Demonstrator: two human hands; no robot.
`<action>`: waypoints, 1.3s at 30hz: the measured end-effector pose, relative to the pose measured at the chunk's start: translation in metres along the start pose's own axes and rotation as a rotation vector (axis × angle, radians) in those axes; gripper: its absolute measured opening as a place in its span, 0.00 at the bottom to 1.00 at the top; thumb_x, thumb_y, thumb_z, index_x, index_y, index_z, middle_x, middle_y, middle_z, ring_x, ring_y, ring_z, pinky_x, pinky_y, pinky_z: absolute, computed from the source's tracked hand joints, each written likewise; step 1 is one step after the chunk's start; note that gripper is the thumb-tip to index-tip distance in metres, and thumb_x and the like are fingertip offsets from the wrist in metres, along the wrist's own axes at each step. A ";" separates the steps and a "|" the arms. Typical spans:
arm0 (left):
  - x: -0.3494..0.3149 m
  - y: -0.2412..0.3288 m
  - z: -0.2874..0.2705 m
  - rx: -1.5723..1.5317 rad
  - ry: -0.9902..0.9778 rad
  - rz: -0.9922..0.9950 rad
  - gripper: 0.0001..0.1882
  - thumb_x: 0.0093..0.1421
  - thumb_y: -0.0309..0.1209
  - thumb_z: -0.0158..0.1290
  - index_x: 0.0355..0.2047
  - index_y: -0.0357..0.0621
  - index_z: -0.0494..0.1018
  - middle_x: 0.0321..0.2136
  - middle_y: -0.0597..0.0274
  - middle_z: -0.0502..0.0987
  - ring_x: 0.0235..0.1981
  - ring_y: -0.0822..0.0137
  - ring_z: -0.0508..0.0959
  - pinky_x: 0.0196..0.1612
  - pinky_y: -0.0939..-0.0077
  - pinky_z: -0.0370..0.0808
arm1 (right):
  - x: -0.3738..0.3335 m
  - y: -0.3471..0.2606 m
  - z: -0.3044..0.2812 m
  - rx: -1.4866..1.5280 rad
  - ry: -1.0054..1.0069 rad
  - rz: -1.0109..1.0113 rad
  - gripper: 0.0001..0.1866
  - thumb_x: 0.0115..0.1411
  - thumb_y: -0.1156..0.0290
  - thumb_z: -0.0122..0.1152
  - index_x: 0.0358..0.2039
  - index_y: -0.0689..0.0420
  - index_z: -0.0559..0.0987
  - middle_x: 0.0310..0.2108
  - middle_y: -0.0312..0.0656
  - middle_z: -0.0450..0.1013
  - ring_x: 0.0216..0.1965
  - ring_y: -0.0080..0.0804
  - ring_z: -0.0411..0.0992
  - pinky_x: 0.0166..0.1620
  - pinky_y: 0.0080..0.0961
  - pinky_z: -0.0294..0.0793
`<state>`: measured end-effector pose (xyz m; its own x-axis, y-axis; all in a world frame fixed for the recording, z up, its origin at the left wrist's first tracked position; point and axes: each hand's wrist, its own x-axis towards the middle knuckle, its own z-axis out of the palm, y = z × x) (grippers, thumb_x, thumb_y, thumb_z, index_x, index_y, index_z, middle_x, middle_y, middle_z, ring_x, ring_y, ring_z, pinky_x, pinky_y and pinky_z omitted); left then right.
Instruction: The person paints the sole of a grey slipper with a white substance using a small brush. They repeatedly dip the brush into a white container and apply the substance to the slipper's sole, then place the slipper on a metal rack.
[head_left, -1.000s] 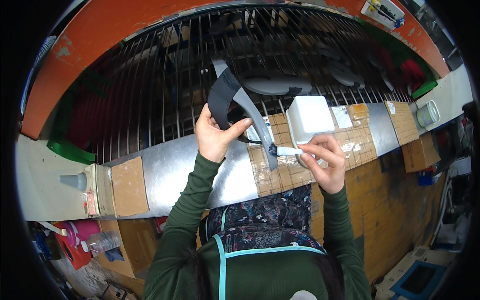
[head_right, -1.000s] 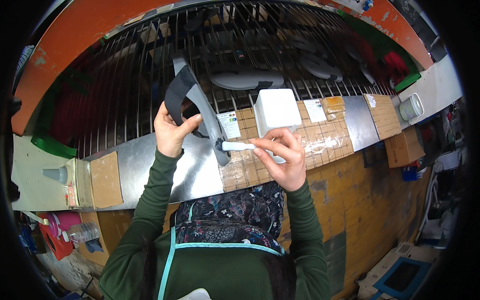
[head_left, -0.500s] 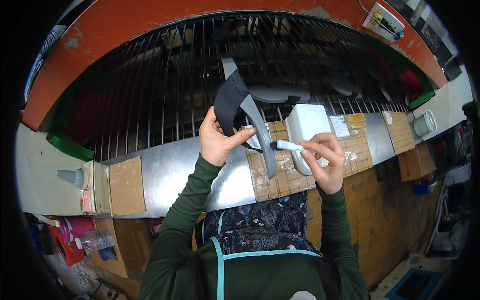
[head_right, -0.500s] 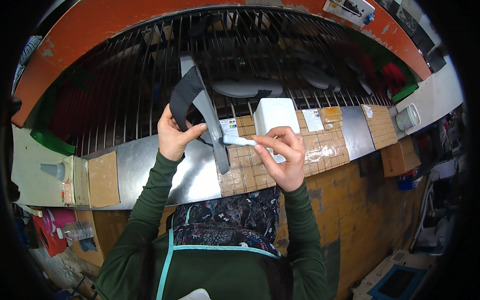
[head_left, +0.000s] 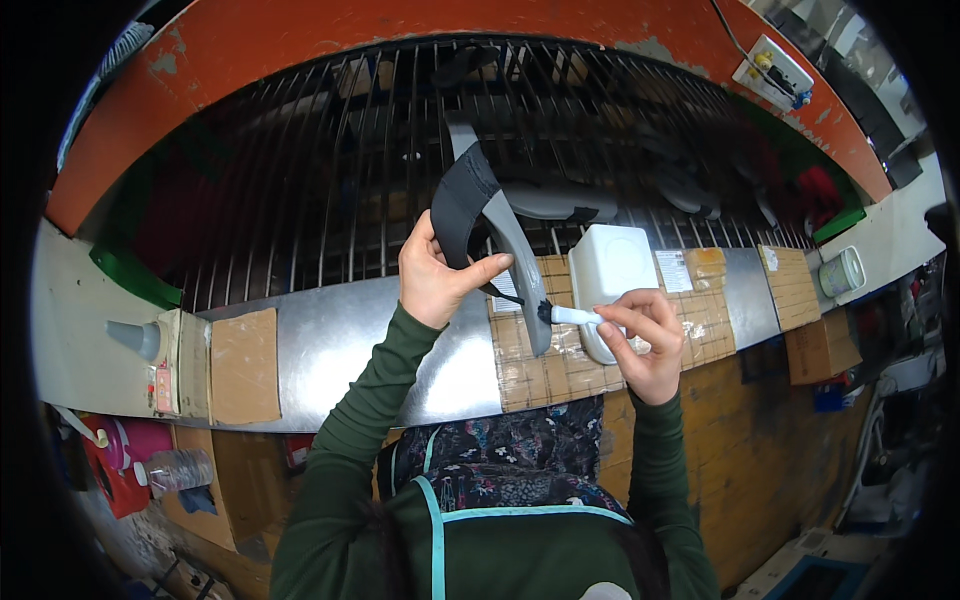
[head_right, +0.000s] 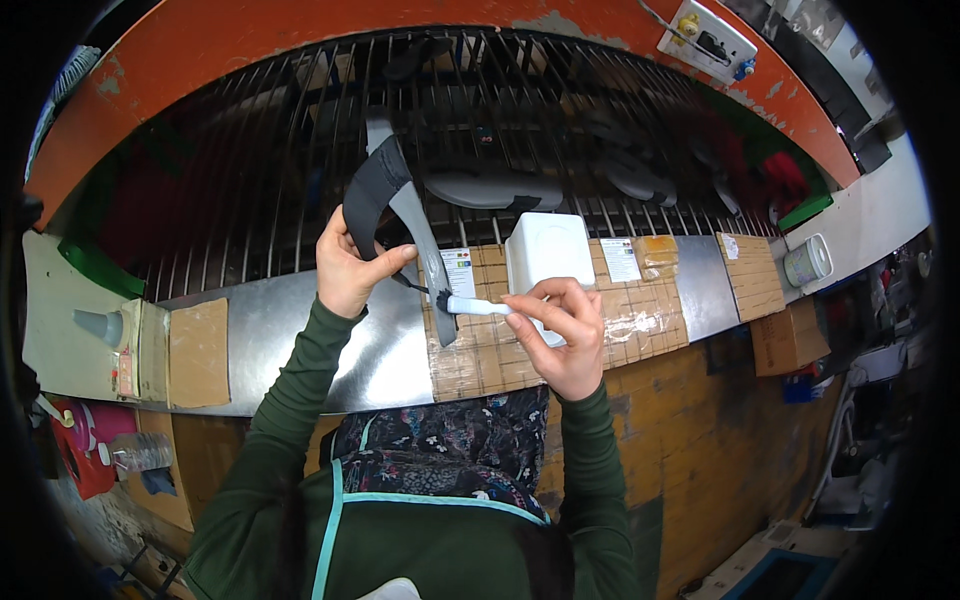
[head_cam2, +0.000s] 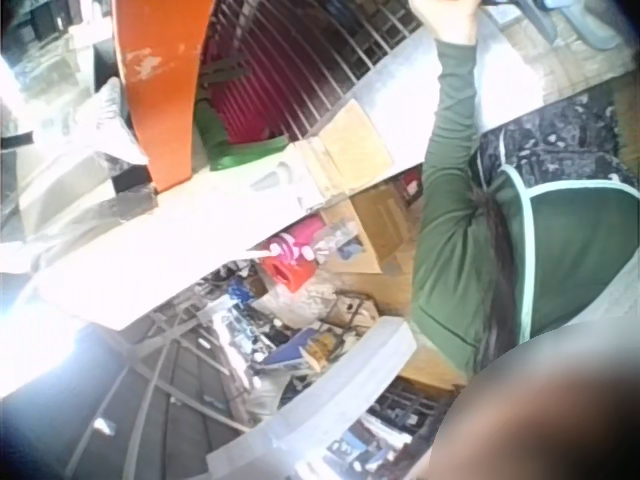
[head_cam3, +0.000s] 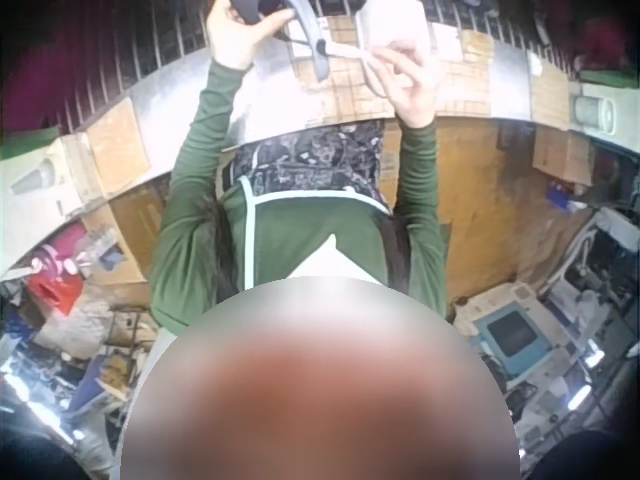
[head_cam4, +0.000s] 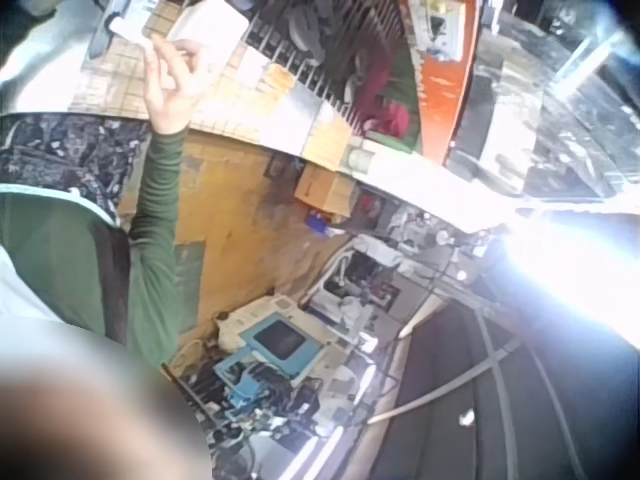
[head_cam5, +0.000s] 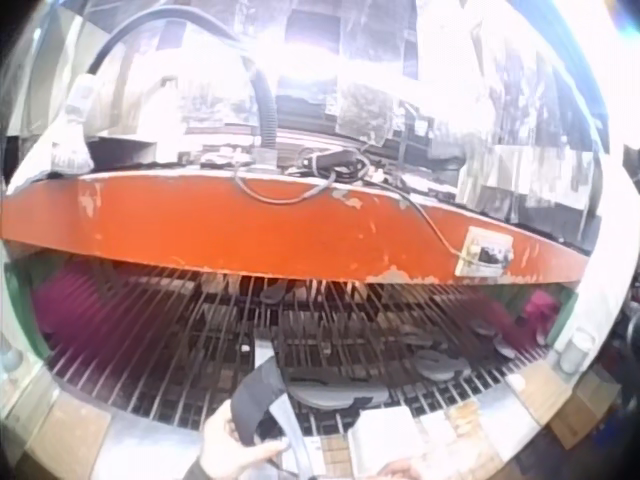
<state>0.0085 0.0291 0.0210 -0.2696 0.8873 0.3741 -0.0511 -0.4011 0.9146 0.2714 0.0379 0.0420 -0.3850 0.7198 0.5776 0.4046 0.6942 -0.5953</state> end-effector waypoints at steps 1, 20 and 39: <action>0.001 -0.001 0.001 -0.003 0.015 0.012 0.25 0.48 0.19 0.67 0.45 0.35 0.68 0.35 0.62 0.78 0.29 0.78 0.78 0.32 0.86 0.77 | 0.000 0.000 0.000 0.004 0.003 0.002 0.10 0.50 0.70 0.70 0.35 0.52 0.86 0.31 0.30 0.73 0.24 0.19 0.63 0.40 0.23 0.57; 0.005 -0.007 0.008 -0.263 0.126 -0.326 0.15 0.54 0.24 0.64 0.41 0.38 0.73 0.33 0.62 0.80 0.30 0.74 0.79 0.33 0.80 0.77 | 0.011 -0.008 0.001 -0.132 0.109 -0.098 0.11 0.48 0.71 0.72 0.35 0.50 0.86 0.31 0.32 0.73 0.29 0.24 0.64 0.38 0.24 0.57; 0.027 0.007 -0.009 -0.460 0.093 -0.724 0.13 0.63 0.31 0.56 0.41 0.32 0.75 0.35 0.55 0.81 0.35 0.67 0.83 0.41 0.73 0.83 | 0.065 -0.027 0.005 -0.182 0.148 -0.356 0.13 0.45 0.74 0.72 0.35 0.51 0.86 0.31 0.33 0.73 0.30 0.26 0.67 0.39 0.26 0.57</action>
<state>-0.0074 0.0486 0.0362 -0.0966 0.9460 -0.3095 -0.6198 0.1861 0.7624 0.2313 0.0655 0.0927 -0.4095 0.4180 0.8109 0.4133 0.8774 -0.2436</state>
